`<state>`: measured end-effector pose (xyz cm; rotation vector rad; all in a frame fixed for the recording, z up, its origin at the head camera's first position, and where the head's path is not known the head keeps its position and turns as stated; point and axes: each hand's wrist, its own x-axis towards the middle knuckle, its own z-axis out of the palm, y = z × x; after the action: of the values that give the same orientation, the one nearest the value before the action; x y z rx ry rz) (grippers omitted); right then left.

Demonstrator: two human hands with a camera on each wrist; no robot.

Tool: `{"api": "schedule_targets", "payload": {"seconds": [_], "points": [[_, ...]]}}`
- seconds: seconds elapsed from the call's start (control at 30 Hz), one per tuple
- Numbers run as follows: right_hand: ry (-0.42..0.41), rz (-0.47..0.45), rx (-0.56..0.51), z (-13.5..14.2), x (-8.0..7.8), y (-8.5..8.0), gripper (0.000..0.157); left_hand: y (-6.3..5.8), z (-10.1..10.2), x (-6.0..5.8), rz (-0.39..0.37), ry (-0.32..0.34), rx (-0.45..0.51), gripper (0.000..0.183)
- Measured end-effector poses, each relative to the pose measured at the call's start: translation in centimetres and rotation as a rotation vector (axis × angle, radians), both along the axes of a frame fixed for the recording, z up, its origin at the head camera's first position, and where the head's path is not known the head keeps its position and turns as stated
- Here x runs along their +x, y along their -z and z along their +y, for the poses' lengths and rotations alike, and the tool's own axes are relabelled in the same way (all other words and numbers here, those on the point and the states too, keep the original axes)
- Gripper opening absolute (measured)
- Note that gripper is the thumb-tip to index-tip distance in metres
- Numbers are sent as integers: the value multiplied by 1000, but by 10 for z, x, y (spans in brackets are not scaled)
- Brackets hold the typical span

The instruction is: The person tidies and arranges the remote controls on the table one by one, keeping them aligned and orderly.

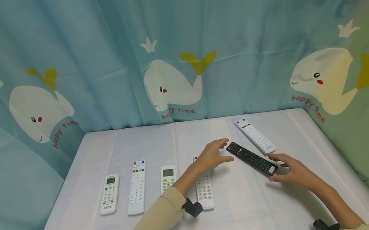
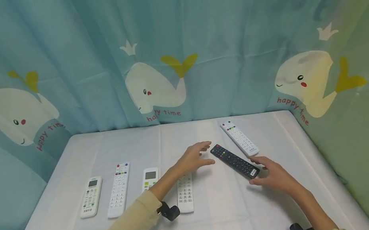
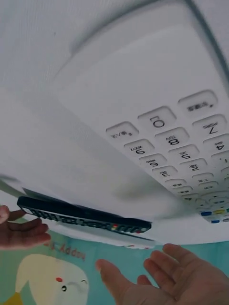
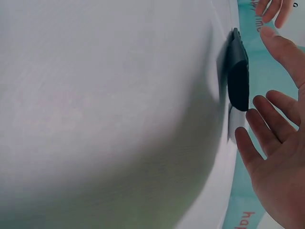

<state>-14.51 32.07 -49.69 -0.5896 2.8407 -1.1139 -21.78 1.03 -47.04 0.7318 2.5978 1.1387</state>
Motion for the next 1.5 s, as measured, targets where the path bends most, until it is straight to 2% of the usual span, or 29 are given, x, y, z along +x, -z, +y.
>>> {"api": "schedule_targets", "payload": {"seconds": [0.4, 0.7, 0.93, 1.5], "points": [[27, -44, 29, -1, 1, 7, 82, 6, 17, -14, -23, 27, -111, 79], [38, -55, 50, 0, 4, 10, 77, 12, 29, -18, -60, 14, -183, 88], [50, -69, 53, -2, 6, 10, 80, 12, 34, -21, -109, -14, -231, 89], [6, -48, 109, -5, -1, 16, 85, 15, 44, -28, -76, -13, -358, 83]]}}
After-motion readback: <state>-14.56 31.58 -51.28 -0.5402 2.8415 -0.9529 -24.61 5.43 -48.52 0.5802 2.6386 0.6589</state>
